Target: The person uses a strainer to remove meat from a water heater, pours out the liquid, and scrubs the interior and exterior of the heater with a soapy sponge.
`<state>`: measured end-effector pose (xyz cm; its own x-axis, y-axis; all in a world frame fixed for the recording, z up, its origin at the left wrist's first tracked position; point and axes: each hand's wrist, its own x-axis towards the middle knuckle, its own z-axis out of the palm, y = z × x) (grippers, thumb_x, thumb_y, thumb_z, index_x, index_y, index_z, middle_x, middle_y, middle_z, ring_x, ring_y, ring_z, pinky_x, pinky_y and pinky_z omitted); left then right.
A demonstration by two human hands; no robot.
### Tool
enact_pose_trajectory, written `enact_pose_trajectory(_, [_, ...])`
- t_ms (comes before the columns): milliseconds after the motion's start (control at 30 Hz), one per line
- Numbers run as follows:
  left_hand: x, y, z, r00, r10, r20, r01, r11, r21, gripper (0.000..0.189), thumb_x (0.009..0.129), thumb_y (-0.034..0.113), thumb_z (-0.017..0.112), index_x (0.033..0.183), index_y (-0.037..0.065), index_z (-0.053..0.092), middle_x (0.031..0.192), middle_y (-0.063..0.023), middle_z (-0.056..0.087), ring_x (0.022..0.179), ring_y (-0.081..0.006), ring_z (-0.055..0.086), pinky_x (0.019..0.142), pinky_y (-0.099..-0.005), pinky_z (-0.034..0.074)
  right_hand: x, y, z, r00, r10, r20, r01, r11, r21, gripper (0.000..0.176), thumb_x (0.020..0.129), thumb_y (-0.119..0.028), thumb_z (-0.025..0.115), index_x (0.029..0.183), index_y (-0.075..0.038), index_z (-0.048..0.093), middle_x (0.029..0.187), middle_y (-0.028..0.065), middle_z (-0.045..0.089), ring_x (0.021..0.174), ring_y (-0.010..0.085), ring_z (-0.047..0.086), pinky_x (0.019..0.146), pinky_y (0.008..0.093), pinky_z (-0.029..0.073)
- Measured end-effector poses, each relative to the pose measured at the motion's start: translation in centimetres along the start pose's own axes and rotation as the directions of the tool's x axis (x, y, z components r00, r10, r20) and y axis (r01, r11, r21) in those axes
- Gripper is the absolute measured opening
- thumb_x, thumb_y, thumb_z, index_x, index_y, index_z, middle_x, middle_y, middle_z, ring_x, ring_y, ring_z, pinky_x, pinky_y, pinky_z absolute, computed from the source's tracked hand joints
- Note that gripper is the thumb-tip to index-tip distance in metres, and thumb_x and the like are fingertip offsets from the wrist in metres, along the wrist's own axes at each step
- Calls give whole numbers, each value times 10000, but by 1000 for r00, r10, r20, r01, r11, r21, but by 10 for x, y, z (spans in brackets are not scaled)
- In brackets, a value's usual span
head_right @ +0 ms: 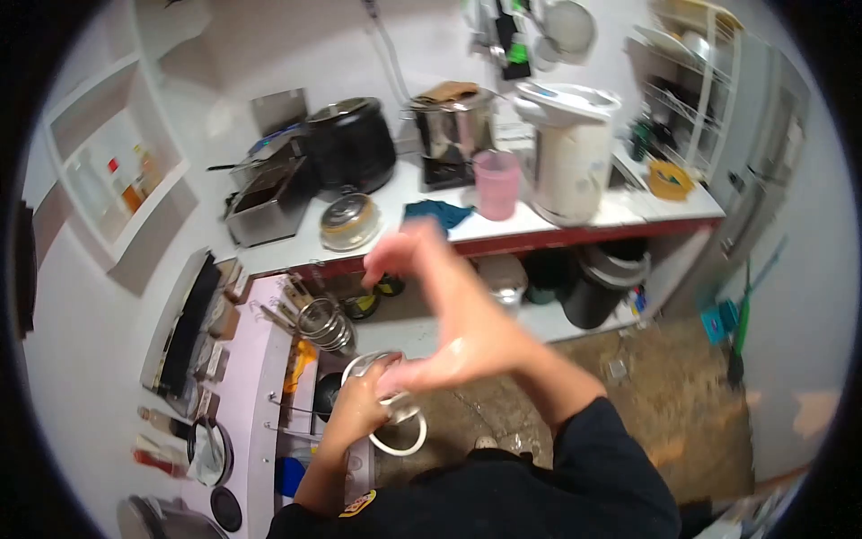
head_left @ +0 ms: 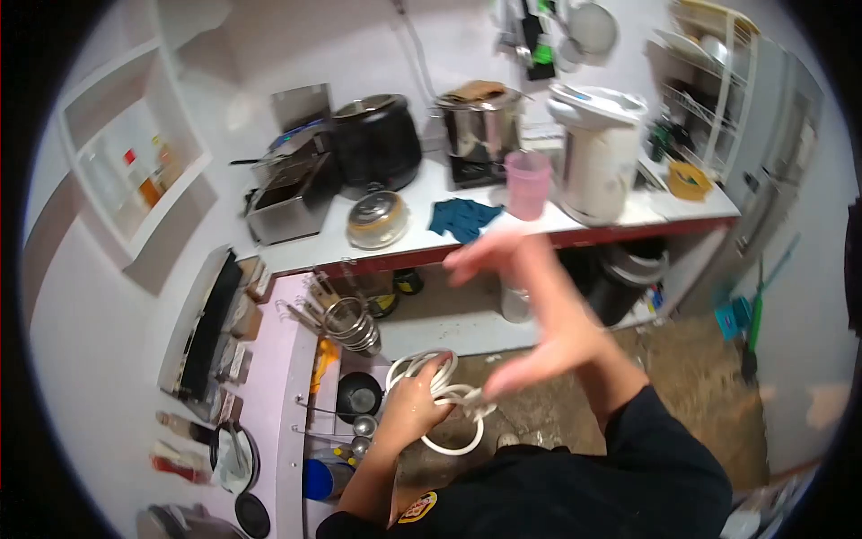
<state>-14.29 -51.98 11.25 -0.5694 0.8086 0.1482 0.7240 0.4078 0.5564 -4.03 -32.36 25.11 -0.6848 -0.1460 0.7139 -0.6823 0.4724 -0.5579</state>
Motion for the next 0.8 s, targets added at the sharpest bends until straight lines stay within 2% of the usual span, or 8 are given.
enact_pose_trajectory(67, [7,-18,2,995,-83,-58,88,993,78,602,671,233,715,1227,103,525,850,-195,657,778,-388,631,678,-461,499,-11,27,50,948,93,304,-17,969,-245,1206,533,-498,846,1428,-38,181,1403,217,311,1343,380,266,1095,523,202])
enact_pose_trajectory(133, [13,-66,28,954,184,-238,-129,965,230,480,676,246,710,1101,54,593,807,-191,657,742,-384,632,638,-456,499,-22,39,77,820,238,521,-76,947,-311,1257,521,-525,838,1440,-33,135,1472,238,199,1401,390,94,1113,543,121])
enact_pose_trajectory(200, [16,-36,-4,974,-208,-85,211,977,26,437,678,238,712,1041,15,616,866,-200,658,816,-345,643,707,-415,511,-28,60,78,745,355,565,-8,851,-525,1268,519,-556,820,1445,-34,129,1475,240,187,1391,417,98,1109,554,122])
enact_pose_trajectory(233, [15,-38,-7,977,-185,-109,174,979,-108,462,670,220,718,1067,10,611,894,-203,658,842,-340,644,735,-398,510,-30,73,77,717,412,562,37,783,-621,1274,518,-572,811,1448,-34,126,1477,241,181,1387,430,99,1107,560,122])
enact_pose_trajectory(333, [15,-35,-16,991,-79,-105,37,936,-351,495,656,139,714,1116,-3,599,919,-187,671,848,-278,666,766,-337,506,-38,110,72,652,425,628,-163,887,-431,1347,479,-585,826,1455,-36,79,1481,253,156,1387,434,89,1110,558,101])
enact_pose_trajectory(400, [21,-31,-19,994,-102,29,103,863,-495,480,659,133,708,1105,-8,600,909,-181,675,826,-244,670,751,-320,503,-47,132,78,680,265,683,-334,942,-33,1396,486,-488,876,1452,-34,-22,1492,261,61,1400,408,24,1126,497,98])
enact_pose_trajectory(533, [34,-24,-24,988,-115,99,150,842,-518,451,677,64,710,1105,-18,595,907,-114,674,850,-124,629,777,-272,484,-50,140,78,733,244,634,-485,842,236,1333,519,-418,870,1457,-31,5,1438,263,129,1361,409,142,1115,462,162])
enact_pose_trajectory(800, [72,-28,-21,985,6,170,63,913,-403,442,655,139,709,1072,21,624,894,-189,672,813,-288,673,736,-333,512,-76,174,96,809,511,292,-562,818,123,617,620,-170,743,1158,-10,488,1031,207,593,980,344,591,987,400,394])
